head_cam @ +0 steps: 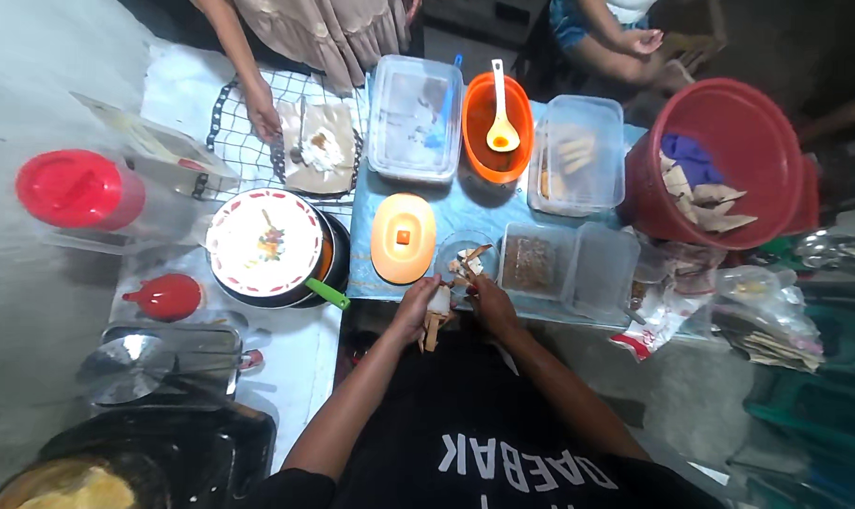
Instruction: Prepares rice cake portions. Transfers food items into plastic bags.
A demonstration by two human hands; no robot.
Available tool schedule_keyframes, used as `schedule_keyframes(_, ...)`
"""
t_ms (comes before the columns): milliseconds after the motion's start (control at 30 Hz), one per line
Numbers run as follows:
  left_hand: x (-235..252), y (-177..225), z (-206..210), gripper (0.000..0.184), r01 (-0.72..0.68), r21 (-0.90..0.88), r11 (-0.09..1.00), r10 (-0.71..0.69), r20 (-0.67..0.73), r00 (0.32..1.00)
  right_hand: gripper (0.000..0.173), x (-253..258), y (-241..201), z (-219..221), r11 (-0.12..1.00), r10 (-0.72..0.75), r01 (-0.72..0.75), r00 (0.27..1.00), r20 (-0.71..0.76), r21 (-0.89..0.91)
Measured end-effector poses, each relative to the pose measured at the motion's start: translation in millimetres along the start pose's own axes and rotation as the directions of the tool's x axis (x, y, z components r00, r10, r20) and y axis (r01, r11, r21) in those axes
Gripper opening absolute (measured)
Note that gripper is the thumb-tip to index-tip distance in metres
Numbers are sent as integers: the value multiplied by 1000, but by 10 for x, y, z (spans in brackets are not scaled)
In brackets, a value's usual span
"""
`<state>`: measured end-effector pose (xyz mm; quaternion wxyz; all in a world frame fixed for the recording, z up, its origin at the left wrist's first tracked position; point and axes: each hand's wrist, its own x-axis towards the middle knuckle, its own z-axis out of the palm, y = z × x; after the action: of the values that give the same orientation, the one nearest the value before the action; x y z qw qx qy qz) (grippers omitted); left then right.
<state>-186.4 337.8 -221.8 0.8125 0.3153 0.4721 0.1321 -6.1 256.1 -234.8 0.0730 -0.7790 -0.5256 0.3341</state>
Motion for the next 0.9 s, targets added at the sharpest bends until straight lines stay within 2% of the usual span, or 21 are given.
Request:
schedule_keyframes(133, 3, 1, -9, 45, -41, 19, 999, 41, 19, 999, 25, -29, -19, -20, 992, 34, -24, 996, -79, 122)
schedule_keyframes(233, 28, -3, -30, 44, -51, 16, 999, 51, 33, 998, 30, -16, -88, -38, 980, 65, -35, 987, -147, 196)
schedule_keyframes(367, 153, -65, -71, 46, -71, 26, 997, 70, 38, 997, 39, 92, -198, -52, 983, 52, -34, 994, -97, 180)
schedule_keyframes(533, 169, -24, -52, 47, -74, 82, 994, 70, 46, 996, 37, 187, -301, -63, 993, 57, -53, 998, -38, 105)
schedule_keyframes(633, 157, -33, -67, 49, -58, 29, 998, 57, 60, 997, 30, 109, -311, -51, 988, 53, -35, 992, -118, 150)
schedule_keyframes(800, 5, 188, 60, 55, -44, -100, 994, 54, 104, 993, 25, -254, -368, -316, 921, 126, -26, 964, -233, 390)
schedule_keyframes(867, 5, 237, 76, 61, -46, -42, 998, 53, 189, 981, 25, -628, -357, -586, 883, 103, 66, 939, -329, 465)
schedule_keyframes(900, 13, 251, 88, 66, -44, 13, 999, 39, 246, 968, 23, -883, -350, -700, 861, 104, 132, 899, -425, 491)
